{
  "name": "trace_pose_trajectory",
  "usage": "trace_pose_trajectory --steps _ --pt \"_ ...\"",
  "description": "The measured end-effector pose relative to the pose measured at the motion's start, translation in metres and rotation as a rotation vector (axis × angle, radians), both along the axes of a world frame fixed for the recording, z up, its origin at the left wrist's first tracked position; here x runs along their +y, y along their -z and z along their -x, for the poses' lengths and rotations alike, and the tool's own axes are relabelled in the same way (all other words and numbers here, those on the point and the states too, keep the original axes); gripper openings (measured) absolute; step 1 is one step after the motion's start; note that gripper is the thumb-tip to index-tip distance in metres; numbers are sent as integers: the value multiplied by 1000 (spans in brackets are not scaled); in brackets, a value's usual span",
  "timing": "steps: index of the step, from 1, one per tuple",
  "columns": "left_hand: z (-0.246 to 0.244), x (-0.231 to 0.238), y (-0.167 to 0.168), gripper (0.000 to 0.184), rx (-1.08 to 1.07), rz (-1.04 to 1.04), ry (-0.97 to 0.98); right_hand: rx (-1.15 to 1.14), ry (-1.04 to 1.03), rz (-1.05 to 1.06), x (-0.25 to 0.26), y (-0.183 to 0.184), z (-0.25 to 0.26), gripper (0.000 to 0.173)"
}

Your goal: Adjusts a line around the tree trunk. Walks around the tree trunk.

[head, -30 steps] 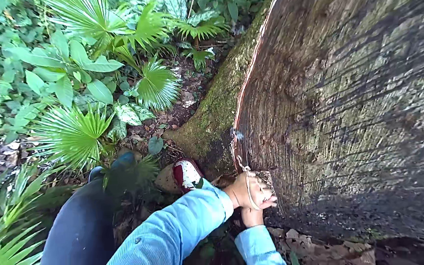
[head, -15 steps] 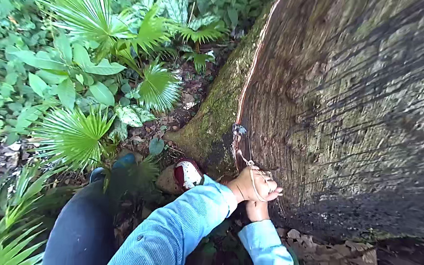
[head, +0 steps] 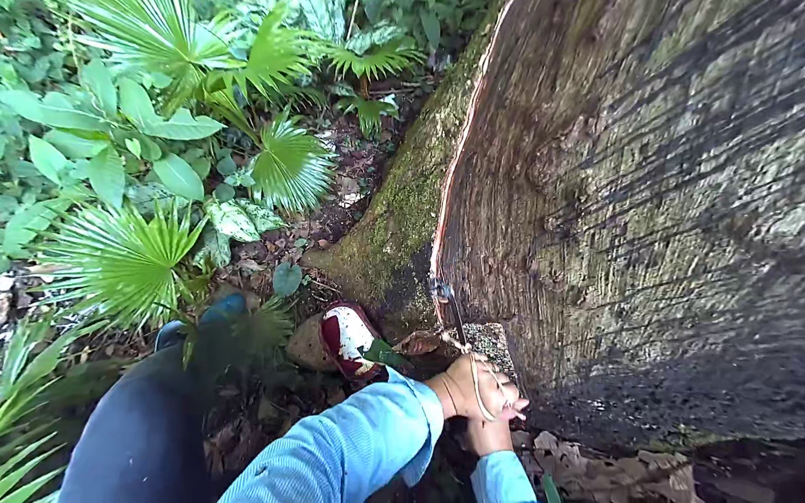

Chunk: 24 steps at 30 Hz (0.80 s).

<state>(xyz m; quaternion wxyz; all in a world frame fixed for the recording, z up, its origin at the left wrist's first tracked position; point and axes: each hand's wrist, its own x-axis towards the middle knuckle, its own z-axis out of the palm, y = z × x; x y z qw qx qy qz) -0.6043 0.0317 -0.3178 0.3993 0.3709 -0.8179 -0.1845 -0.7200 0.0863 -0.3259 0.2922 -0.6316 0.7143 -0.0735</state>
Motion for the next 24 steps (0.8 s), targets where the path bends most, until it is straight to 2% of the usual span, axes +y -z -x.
trace_pose_trajectory --steps 2,3,6,8,9,11,14,16,20,23,24 --pt "-7 -13 -1 36 23 96 -65 -35 -21 97 -15 -3 -13 46" --pt "-8 -15 -1 36 -3 67 -43 -17 -34 106 -18 -2 -14 45" --pt "-9 1 -7 32 -82 -257 215 44 -54 -46 -1 2 0 46" --pt "-13 15 -7 27 186 -269 222 -77 -58 41 19 1 18 39" --pt "-19 23 -11 27 344 -240 116 -152 -45 66 27 1 28 40" --pt "-44 24 -29 38 490 -241 -227 -312 37 -10 37 -4 43 62" --pt "-94 -14 -31 72 294 -449 -582 -584 200 -157 49 -23 46 60" --pt "-114 -47 -17 78 173 -524 -651 -656 197 -163 54 -35 37 62" --pt "-133 -78 -4 48 162 -384 -523 -641 81 -52 51 -67 11 47" --pt "-142 -78 -2 19 175 -167 -477 -663 -86 57 39 -79 0 57" --pt "-149 -78 -11 15 189 -174 -497 -652 -134 88 35 -77 -2 58"
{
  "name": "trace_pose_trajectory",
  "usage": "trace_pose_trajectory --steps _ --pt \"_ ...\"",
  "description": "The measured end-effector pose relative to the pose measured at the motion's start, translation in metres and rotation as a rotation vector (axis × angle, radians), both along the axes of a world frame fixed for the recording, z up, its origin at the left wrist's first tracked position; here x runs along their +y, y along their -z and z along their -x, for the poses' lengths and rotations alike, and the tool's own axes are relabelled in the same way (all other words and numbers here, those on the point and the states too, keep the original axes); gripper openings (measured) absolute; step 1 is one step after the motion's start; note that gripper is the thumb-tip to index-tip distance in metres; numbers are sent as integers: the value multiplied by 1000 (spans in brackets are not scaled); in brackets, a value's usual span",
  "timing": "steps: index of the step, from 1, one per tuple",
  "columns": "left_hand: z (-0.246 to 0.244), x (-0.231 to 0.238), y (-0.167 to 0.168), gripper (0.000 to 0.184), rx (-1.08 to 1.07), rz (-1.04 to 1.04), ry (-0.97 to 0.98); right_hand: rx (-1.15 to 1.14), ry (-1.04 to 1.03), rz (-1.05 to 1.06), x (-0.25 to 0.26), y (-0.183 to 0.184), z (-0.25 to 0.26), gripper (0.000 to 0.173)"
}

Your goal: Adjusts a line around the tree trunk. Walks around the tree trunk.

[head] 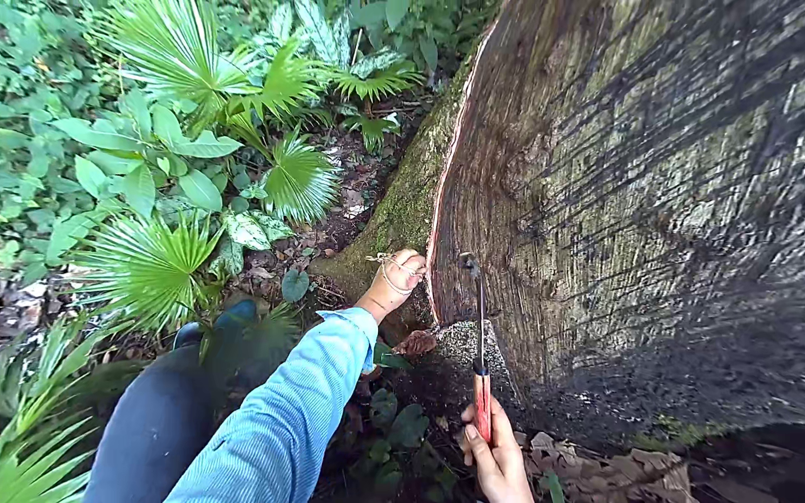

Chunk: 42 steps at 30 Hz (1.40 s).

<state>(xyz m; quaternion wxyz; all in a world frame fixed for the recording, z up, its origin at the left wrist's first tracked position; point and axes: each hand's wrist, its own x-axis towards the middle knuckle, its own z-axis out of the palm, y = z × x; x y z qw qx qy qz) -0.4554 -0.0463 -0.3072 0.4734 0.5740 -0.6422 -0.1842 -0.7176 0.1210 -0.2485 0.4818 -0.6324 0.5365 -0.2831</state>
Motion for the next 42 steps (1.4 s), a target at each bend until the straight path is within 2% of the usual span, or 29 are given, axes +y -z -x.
trace_pose_trajectory --steps 3,5,6,8,9,10,11,12,14,16,18,20,22,26,28,33,36,38,42 --pt "-43 4 -33 23 161 -136 -224 27 -3 109 -10 12 -12 61" --pt "-86 -3 -45 32 275 -188 -538 -8 28 123 -17 19 -26 64" --pt "-110 -9 -45 47 288 -234 -683 -18 43 122 -22 20 -33 65" --pt "-146 -10 -46 96 287 -433 -821 -1 49 117 -36 15 -49 65" --pt "-150 -4 -47 110 284 -507 -842 26 51 114 -42 10 -58 63" --pt "-144 6 -47 112 278 -506 -821 68 56 111 -48 5 -66 61" --pt "-132 14 -49 106 302 -454 -747 122 68 113 -52 2 -73 60" --pt "-115 19 -54 90 340 -421 -652 174 80 130 -55 -1 -79 58" --pt "-68 29 -73 54 492 -539 -384 270 71 189 -56 -8 -85 59" --pt "-10 42 -95 46 671 -725 -26 373 45 238 -59 -21 -92 59" --pt "41 58 -109 49 802 -790 167 445 47 237 -60 -35 -98 51" --pt "75 68 -106 42 933 -721 119 491 61 185 -58 -41 -98 38" --pt "85 67 -104 35 967 -636 19 498 71 183 -60 -42 -101 43" --pt "54 30 -113 43 820 -648 38 579 94 57 -96 -46 -132 49" --pt "49 16 -113 43 813 -614 53 573 110 89 -108 -46 -141 47" --pt "61 57 -108 40 825 -728 53 527 88 78 -60 -52 -123 52" --pt "54 39 -111 42 835 -682 66 609 94 46 -83 -50 -130 46" --pt "47 19 -109 41 848 -631 96 602 123 105 -102 -47 -140 44" --pt "40 46 -105 38 895 -710 130 514 132 95 -66 -51 -148 50"
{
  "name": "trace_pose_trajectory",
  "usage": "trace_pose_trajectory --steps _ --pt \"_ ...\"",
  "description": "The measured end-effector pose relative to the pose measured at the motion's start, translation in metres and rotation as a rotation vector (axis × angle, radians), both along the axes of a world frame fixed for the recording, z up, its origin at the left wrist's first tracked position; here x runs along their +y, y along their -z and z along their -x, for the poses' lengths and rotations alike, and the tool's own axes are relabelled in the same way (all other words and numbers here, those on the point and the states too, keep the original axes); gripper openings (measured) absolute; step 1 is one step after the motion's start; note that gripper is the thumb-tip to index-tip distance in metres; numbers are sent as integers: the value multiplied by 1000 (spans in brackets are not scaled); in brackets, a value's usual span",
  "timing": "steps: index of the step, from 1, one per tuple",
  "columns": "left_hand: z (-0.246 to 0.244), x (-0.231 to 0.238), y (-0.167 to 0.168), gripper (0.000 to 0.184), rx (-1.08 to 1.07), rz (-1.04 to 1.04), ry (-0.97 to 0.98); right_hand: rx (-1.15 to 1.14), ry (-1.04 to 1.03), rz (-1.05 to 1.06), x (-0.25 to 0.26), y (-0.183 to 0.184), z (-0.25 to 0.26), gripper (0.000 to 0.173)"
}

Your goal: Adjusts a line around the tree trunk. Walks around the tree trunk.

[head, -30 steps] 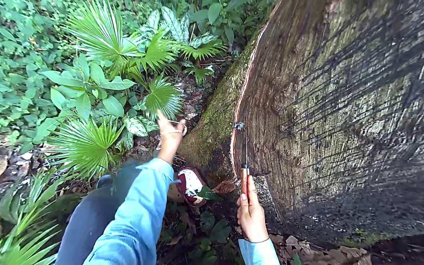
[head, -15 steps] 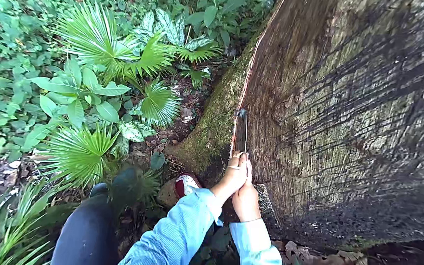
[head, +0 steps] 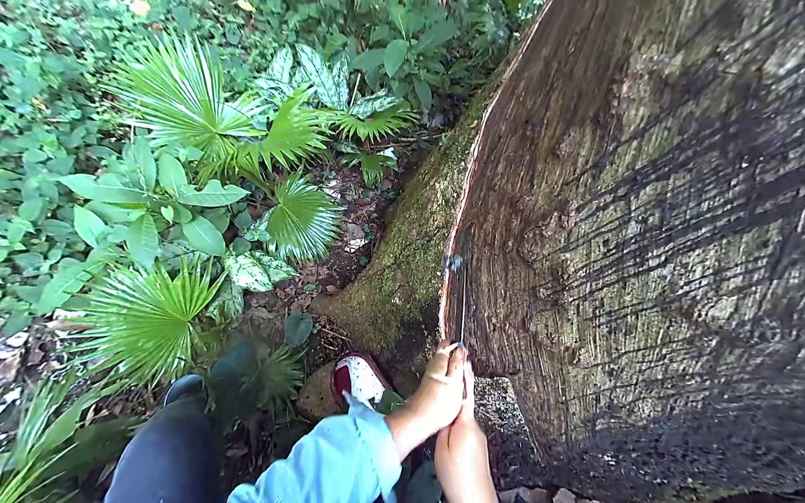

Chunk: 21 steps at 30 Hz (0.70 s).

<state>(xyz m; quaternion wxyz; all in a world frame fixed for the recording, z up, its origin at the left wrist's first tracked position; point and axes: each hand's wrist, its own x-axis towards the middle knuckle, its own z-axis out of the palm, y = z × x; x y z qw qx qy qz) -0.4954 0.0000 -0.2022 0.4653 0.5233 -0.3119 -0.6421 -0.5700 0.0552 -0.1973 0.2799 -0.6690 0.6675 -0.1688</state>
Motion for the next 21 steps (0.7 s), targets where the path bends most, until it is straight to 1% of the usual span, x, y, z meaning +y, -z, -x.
trace_pose_trajectory --steps 2,3,6,9,10,11,12,13,14,15,17,19,21 --pt "-3 2 -1 35 19 -10 2 19 1 -40 2 -4 -3 50" --pt "-6 -2 -4 39 24 -13 4 41 0 -44 -4 -4 -3 50" --pt "7 -13 2 35 51 33 -59 97 -10 7 -19 2 6 49" --pt "15 3 10 32 150 19 -115 123 2 -6 -1 6 11 48" --pt "13 3 10 31 132 16 -110 128 13 -13 0 7 7 46" --pt "7 -2 9 33 88 20 -85 128 23 -28 -6 9 2 48" --pt "-3 -11 5 38 42 24 -39 119 36 -62 -17 9 -5 49" --pt "-10 -20 3 40 -3 39 0 120 52 -79 -25 9 -12 50" --pt "-12 -27 4 38 -29 64 13 120 61 -64 -31 10 -17 50" --pt "-14 -31 6 36 -22 88 10 111 56 -21 -34 14 -19 51" --pt "-14 -23 11 33 43 95 -11 100 54 4 -25 17 -20 49" --pt "-19 -18 10 32 68 76 -13 90 71 -11 -18 16 -27 49" --pt "-30 -33 1 36 29 77 22 97 99 -62 -33 9 -39 51"
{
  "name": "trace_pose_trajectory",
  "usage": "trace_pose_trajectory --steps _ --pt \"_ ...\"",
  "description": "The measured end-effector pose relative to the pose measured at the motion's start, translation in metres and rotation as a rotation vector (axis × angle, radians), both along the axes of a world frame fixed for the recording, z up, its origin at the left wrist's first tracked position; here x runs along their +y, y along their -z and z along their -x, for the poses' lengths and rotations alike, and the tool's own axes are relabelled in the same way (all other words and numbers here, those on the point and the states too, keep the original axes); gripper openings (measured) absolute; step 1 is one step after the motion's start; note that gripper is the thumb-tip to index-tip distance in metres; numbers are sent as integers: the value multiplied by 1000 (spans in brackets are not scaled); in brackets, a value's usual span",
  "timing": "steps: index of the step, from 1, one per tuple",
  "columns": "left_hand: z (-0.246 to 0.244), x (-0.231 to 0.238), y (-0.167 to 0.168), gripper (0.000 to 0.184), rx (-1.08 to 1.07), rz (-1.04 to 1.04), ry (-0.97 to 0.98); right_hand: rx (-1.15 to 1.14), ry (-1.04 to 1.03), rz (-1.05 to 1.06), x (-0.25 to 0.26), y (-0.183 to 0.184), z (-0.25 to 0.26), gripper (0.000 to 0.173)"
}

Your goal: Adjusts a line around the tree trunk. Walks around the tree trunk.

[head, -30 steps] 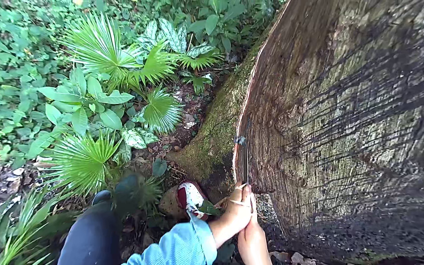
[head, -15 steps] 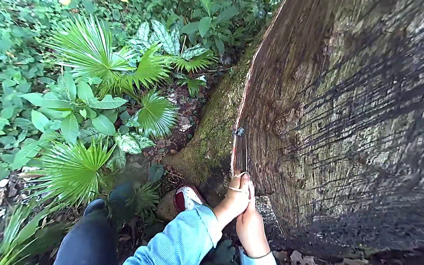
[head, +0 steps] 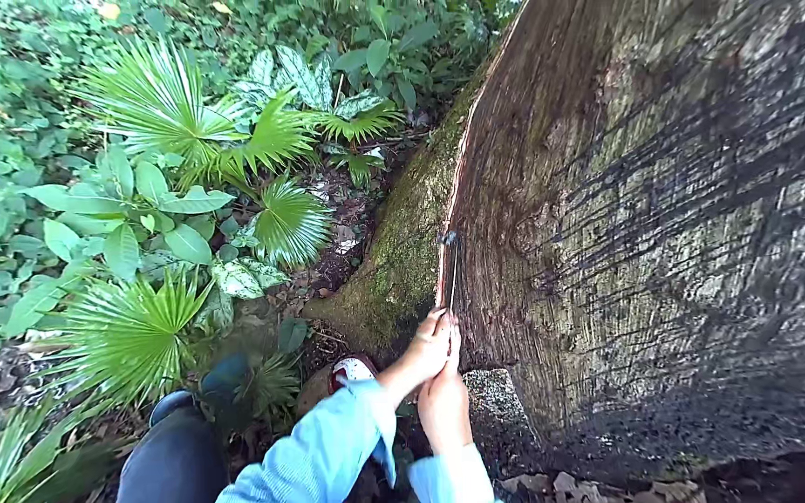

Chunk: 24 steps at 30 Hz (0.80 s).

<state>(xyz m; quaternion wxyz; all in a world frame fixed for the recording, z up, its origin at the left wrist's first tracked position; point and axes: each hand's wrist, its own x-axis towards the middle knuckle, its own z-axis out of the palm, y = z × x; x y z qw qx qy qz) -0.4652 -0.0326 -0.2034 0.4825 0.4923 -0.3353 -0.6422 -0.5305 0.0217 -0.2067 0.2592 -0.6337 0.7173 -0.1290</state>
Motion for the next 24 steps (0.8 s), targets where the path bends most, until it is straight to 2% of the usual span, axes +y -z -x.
trace_pose_trajectory --steps 3,7,10,16,19,21,24 --pt "-10 -18 -3 37 -68 24 54 25 21 -19 -18 -4 -12 50" --pt "-6 -8 2 33 6 15 18 13 18 28 -7 0 -9 47" --pt "-8 -30 1 35 -7 73 21 42 22 -23 -30 -6 -13 51" --pt "-1 -26 5 35 22 63 -16 32 -5 99 -24 6 -4 46" --pt "-14 -56 -15 42 -87 88 38 43 -20 86 -55 -14 -13 50" --pt "-12 -74 -18 41 -104 111 17 58 -25 70 -74 -27 -14 51" --pt "-2 -69 -21 42 -61 105 -29 74 -53 67 -71 -31 -3 51"
